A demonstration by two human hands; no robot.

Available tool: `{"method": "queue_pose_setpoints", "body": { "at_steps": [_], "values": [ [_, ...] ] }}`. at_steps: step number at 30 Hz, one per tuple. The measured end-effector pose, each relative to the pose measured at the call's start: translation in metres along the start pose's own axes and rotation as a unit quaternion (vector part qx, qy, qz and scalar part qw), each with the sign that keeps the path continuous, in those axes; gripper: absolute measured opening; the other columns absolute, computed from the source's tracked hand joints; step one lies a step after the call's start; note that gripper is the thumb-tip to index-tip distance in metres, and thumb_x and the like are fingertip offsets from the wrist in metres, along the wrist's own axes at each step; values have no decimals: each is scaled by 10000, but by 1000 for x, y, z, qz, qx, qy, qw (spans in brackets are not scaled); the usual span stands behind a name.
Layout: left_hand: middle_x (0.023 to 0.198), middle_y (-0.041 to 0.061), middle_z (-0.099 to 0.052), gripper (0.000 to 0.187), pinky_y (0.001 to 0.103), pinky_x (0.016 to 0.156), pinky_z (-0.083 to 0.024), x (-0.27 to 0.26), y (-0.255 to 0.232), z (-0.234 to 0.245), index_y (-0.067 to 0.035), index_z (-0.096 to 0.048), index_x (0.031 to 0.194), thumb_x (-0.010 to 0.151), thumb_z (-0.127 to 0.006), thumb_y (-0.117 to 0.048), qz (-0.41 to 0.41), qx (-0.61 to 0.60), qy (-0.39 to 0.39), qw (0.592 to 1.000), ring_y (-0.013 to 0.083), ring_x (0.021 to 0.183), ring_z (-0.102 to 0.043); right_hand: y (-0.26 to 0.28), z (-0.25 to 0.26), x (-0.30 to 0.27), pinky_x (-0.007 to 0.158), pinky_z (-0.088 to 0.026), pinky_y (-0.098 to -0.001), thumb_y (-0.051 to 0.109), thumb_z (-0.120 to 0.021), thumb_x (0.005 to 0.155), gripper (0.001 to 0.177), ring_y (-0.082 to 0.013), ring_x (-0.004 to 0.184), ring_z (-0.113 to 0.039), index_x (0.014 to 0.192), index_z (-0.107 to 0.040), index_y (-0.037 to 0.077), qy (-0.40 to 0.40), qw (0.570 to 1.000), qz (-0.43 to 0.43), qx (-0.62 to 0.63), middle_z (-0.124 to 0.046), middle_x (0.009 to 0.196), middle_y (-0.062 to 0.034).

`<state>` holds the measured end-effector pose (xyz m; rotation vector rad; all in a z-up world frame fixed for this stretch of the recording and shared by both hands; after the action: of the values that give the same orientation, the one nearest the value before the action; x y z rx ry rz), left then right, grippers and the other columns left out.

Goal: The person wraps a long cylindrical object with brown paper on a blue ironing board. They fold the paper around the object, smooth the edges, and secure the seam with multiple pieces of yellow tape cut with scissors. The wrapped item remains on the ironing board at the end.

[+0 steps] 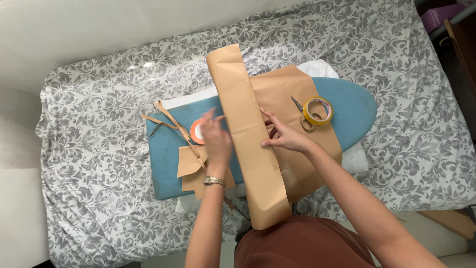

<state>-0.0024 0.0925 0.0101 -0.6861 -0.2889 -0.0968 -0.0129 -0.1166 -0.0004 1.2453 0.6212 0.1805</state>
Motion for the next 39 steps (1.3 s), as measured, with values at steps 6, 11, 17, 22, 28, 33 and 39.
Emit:
{"method": "queue_pose_setpoints", "body": {
  "at_steps": [6, 11, 17, 22, 28, 33, 39],
  "values": [
    [1654, 108, -280, 550, 613, 1212, -148, -10, -71, -36, -141, -485, 1492, 982, -592, -314, -40, 51, 103, 993, 338, 1545, -169, -18, -18, -23, 798, -552, -350, 287, -890, 704, 1329, -215, 855, -603, 1619, 68, 169, 43, 998, 5, -48, -476, 1393, -119],
    [1685, 67, -258, 617, 608, 1232, -99, -10, -68, -46, -204, -362, 1586, 1022, -498, -413, -2, 139, 100, 985, 290, 1569, -156, -47, -31, -34, 840, -547, -323, 320, -853, 753, 1329, -215, 873, -624, 1636, 116, 106, 65, 994, -35, -84, -600, 1259, -162],
    [1703, 68, -227, 614, 604, 1251, -54, -20, -70, -51, -167, -299, 1625, 1066, -419, -392, -33, 232, 56, 971, 283, 1579, -149, -46, -38, -42, 793, -553, -304, 293, -895, 725, 1347, -167, 883, -629, 1623, 86, 79, 91, 995, 3, -37, -628, 1121, -140],
    [1710, 31, -202, 632, 560, 1242, -147, -36, -70, -51, -164, -253, 1632, 1061, -415, -380, -12, 185, 91, 979, 251, 1581, -137, -41, -38, -44, 650, -536, -310, 246, -902, 680, 1311, -155, 759, -586, 1648, -23, 151, 51, 997, -54, -1, -581, 941, -89],
    [1712, 1, -189, 624, 526, 1229, -200, -39, -72, -43, -181, -248, 1629, 1061, -413, -377, 3, 175, 103, 979, 239, 1578, -137, -53, -33, -27, 611, -488, -318, 270, -909, 703, 1238, -176, 687, -560, 1629, -94, 170, -30, 996, -51, -63, -559, 786, -88],
    [1704, 36, -180, 630, 565, 1250, -99, -38, -76, -42, -147, -254, 1622, 1059, -398, -387, -9, 199, 106, 974, 250, 1579, -123, -77, -1, -3, 717, -545, -321, 220, -707, 895, 665, -168, 818, -631, 1495, -441, 116, -81, 992, 85, -44, -633, 949, -66],
    [1706, 101, -186, 674, 606, 1242, -21, -75, -109, -61, -47, -241, 1607, 1049, -383, -398, -85, 244, 159, 953, 252, 1582, -113, -97, 110, -26, 1047, -438, -525, 273, -820, 832, 561, -416, 1241, -515, 1342, -624, 144, -325, 833, -9, -447, -551, 1296, -211]
  ]
}}
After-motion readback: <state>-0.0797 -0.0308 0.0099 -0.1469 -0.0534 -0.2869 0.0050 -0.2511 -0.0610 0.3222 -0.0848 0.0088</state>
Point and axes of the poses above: each hand's wrist, its own x-axis towards the middle knuckle, its own z-axis out of the back of the hand, y = z × x, the point moved 9 cm from there along x, towards the middle knuckle
